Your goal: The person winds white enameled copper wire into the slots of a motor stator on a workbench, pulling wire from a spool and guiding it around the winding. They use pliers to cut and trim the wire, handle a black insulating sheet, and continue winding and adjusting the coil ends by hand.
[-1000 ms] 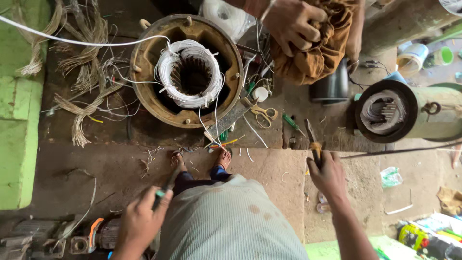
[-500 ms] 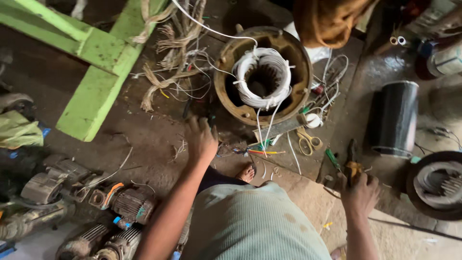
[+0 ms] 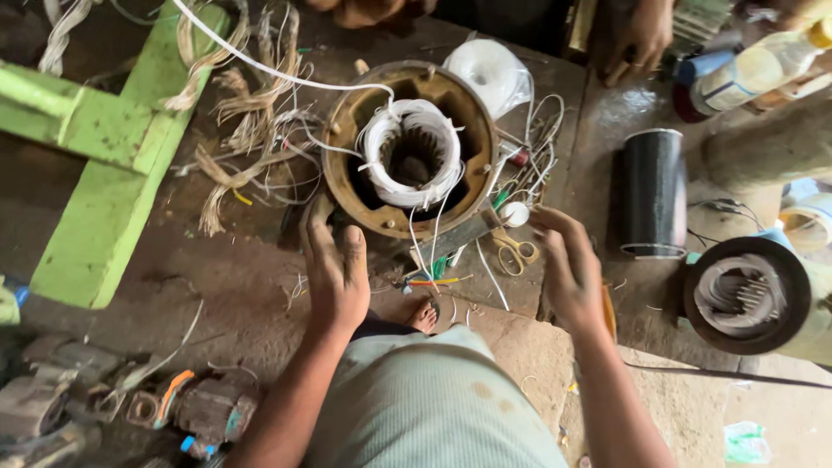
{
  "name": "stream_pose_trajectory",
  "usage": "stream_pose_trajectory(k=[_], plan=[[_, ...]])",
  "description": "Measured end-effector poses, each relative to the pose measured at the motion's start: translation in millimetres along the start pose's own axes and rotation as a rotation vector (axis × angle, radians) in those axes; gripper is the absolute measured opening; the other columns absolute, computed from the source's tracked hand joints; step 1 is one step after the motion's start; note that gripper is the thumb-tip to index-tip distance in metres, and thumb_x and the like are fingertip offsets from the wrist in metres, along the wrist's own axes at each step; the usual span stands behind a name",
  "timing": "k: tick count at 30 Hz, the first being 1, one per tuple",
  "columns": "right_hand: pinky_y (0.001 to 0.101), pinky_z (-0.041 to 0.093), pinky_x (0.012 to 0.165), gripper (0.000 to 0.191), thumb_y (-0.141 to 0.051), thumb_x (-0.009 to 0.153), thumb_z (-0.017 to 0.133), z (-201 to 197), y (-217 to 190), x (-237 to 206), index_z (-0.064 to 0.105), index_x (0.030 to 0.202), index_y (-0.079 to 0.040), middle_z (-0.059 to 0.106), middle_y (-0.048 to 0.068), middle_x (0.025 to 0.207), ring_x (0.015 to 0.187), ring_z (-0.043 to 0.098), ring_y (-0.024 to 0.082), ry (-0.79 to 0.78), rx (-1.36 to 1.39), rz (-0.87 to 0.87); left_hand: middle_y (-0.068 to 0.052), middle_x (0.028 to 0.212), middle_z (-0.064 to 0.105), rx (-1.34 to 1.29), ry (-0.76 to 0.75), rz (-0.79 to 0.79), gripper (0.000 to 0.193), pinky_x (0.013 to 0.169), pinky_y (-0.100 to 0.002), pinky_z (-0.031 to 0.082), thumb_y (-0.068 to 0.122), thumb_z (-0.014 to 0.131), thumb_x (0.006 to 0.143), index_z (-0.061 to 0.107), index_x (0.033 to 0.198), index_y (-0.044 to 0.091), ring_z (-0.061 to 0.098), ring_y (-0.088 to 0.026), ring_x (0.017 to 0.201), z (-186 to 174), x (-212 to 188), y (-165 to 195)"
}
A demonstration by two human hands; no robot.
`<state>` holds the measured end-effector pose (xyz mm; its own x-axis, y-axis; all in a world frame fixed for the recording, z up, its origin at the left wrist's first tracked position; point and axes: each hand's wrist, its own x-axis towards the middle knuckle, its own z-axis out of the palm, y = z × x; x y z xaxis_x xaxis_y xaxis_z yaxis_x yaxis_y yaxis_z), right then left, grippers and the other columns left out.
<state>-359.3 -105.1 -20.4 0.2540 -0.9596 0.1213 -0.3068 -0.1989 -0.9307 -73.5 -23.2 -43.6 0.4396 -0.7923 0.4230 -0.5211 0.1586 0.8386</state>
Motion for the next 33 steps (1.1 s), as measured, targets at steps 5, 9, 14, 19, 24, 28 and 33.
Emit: stream_pose_trajectory(k=[5,9,14,19,24,28,33], plan=[[0.0306,0.049,0.107,0.032,-0.015,0.110,0.047,52,-28,13,0.062,0.134,-0.001,0.069,0.013,0.130,0.122,0.065,0.019,-0.006,-0.033,-0.052,-0.033,0.153,0.042,-0.049,-0.086,-0.022,0.062,0.119,-0.049,0.036,0.036,0.041,0.114,0.029,0.156,-0.008,0.046,-0.046,0.142,-3,17,3],[0.0279,0.054,0.098,0.026,-0.013,0.106,0.055,73,-40,10,0.066,0.127,-0.002,0.074,0.010,0.118,0.109,0.071,0.016,0.137,-0.088,0.045,-0.032,0.153,0.045,-0.110,-0.138,-0.048,0.059,0.118,-0.046,0.039,0.035,0.040,0.114,0.031,0.155,-0.007,0.050,-0.044,0.140,-12,21,-5],[0.0290,0.053,0.099,0.023,-0.010,0.103,0.060,106,-57,-6,0.066,0.123,-0.001,0.074,0.011,0.120,0.114,0.069,0.014,0.308,-0.142,0.044,-0.032,0.156,0.040,-0.121,-0.307,0.021,0.059,0.119,-0.046,0.036,0.033,0.038,0.114,0.028,0.156,-0.008,0.044,-0.046,0.144,-26,52,-30],[0.0274,0.052,0.096,0.023,-0.009,0.103,0.060,161,-70,-10,0.067,0.123,-0.001,0.076,0.010,0.114,0.108,0.068,0.012,0.471,-0.071,0.193,-0.032,0.159,0.037,-0.085,-0.491,0.107,0.061,0.120,-0.049,0.032,0.032,0.042,0.112,0.031,0.156,-0.008,0.038,-0.049,0.147,-53,119,-59],[0.0266,0.053,0.093,0.021,-0.007,0.101,0.061,192,-82,1,0.069,0.120,-0.001,0.076,0.008,0.112,0.105,0.069,0.012,0.537,-0.206,0.114,-0.028,0.145,0.052,-0.012,-0.282,0.095,0.057,0.111,-0.050,0.040,0.026,0.058,0.105,0.042,0.150,-0.005,0.050,-0.046,0.134,-77,133,-52],[0.0259,0.053,0.093,0.024,-0.007,0.102,0.061,201,-86,7,0.068,0.124,0.000,0.076,0.007,0.108,0.103,0.069,0.011,0.523,-0.191,0.127,-0.009,0.119,0.063,-0.026,-0.235,0.358,0.019,0.102,-0.042,0.052,0.015,0.065,0.105,0.060,0.123,0.011,0.065,-0.030,0.113,-115,96,-51],[0.0278,0.051,0.098,0.027,-0.009,0.104,0.059,209,-86,5,0.065,0.129,-0.001,0.072,0.009,0.119,0.112,0.066,0.013,0.497,-0.162,0.162,-0.013,0.120,0.063,-0.028,-0.516,0.344,0.037,0.090,-0.042,0.052,0.019,0.069,0.099,0.064,0.132,0.003,0.064,-0.032,0.104,-127,74,-63]])
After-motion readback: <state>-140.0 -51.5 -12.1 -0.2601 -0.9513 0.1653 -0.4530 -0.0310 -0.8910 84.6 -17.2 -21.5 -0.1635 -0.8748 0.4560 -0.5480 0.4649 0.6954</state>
